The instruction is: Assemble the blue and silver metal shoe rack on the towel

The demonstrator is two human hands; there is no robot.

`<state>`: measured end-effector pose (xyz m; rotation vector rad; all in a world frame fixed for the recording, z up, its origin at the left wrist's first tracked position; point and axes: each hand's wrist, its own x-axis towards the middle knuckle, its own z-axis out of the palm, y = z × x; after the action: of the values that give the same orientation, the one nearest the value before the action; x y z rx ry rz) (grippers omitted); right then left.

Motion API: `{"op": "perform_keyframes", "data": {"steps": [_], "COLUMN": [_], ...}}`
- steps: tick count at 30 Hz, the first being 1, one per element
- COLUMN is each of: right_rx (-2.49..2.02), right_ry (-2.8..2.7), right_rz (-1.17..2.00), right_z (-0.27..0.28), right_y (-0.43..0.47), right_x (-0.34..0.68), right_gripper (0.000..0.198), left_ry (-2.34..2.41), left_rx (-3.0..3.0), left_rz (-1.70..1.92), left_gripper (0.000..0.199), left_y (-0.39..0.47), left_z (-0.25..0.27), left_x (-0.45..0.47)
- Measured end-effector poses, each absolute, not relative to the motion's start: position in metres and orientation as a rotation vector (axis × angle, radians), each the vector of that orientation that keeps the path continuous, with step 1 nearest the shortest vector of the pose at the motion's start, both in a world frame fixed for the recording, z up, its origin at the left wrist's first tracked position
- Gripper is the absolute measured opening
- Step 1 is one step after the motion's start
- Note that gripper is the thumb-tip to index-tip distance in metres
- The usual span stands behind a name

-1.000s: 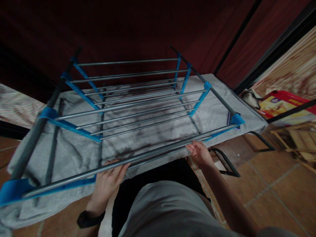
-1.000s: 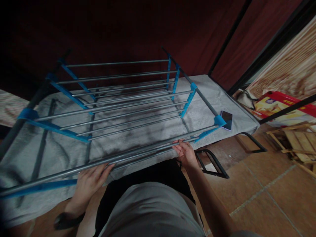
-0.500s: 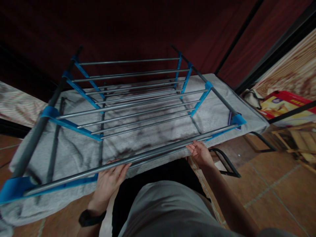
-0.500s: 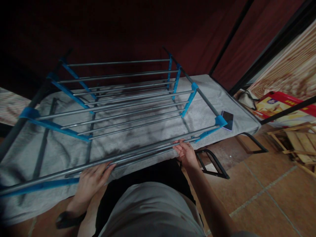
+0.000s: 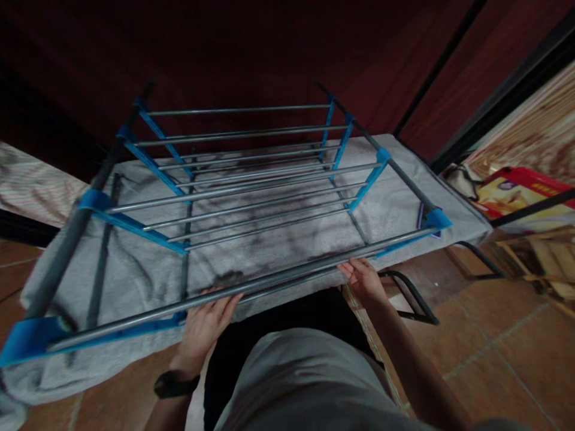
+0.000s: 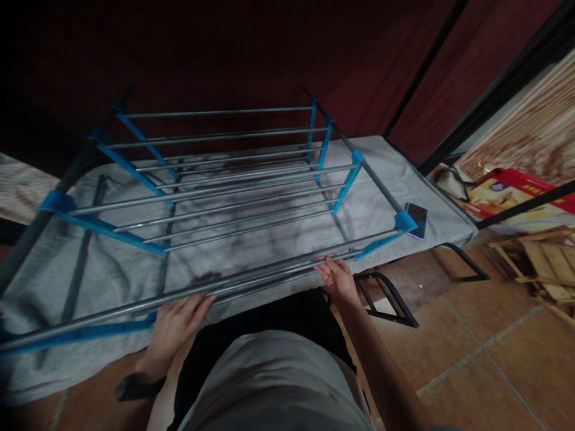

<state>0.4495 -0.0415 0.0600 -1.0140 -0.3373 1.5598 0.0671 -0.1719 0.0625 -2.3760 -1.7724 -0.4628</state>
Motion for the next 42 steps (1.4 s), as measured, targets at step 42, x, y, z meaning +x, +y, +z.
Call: {"op": "perform_keyframes", "data": {"steps": [42], "right_rx": [-1.075], "right_ry": [-0.443], "right_rz": [1.548], "right_z": [0.040], "right_y": [-0.012], "right_x": [0.443], "right_gripper": [0.027], "left_ry": [-1.859], "left_rx": [-2.224], "left_rz": [-0.516], "left_gripper": [0.019], "left_y": [-0.152], "left_z": [0.042], "left_x": [0.064]}}
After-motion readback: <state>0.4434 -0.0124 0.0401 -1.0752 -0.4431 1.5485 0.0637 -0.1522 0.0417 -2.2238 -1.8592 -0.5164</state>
